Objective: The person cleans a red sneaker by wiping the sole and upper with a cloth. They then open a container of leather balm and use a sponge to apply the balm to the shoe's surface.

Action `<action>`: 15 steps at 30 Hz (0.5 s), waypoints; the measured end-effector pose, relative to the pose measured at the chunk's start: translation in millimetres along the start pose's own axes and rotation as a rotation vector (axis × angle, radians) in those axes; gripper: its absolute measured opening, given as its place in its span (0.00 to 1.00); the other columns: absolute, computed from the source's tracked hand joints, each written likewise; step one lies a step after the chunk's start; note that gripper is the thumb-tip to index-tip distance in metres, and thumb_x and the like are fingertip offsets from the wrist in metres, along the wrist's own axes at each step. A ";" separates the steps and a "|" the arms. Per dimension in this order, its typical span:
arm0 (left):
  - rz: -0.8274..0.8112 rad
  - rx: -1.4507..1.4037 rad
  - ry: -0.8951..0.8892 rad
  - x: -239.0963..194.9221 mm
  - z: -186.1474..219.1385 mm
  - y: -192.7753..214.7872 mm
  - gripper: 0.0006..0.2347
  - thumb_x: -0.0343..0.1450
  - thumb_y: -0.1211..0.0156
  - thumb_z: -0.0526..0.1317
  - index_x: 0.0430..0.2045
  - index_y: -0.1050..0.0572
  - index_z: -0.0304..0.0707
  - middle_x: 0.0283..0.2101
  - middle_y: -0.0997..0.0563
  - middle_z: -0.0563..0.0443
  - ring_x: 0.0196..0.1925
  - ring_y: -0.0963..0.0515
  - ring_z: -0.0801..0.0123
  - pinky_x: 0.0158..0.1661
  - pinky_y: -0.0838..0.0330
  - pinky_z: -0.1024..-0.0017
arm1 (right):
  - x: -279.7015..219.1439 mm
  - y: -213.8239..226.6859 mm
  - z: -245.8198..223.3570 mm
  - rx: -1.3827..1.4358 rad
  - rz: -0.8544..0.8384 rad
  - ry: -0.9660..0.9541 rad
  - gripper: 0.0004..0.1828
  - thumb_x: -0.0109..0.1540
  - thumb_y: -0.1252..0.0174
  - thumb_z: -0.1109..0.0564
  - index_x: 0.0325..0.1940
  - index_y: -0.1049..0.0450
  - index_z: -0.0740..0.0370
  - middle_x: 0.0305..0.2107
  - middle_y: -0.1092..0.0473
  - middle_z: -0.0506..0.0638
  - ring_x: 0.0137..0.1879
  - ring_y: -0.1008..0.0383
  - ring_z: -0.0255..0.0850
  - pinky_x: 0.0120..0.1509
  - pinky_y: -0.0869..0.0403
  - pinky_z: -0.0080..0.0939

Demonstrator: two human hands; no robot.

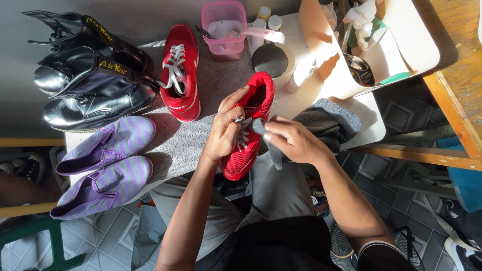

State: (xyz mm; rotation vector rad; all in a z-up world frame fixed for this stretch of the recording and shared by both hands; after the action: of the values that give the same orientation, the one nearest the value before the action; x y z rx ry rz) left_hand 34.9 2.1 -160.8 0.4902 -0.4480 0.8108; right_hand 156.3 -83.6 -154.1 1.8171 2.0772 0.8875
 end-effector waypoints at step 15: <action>0.021 -0.027 0.009 -3.0 -9.1 1.0 0.05 0.65 0.60 0.33 0.21 0.33 0.35 0.67 0.32 0.28 0.70 0.37 0.29 0.64 0.43 0.38 | -11.3 -3.7 44.9 -0.068 0.134 -0.039 0.16 0.72 0.52 0.56 0.60 0.25 0.62 0.34 0.32 0.56 0.34 0.30 0.47 0.36 0.29 0.49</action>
State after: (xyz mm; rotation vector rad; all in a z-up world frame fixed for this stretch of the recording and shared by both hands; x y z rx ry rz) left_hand 34.0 6.2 -169.6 0.4571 -0.4562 0.8261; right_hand 180.1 -82.0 -194.0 1.9398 1.8969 0.9362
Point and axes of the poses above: each hand's wrist, its own x-axis towards the middle knuckle, its own y-axis out of the back of the hand, z = x × y, the point moved 9 cm from there along x, towards the middle knuckle
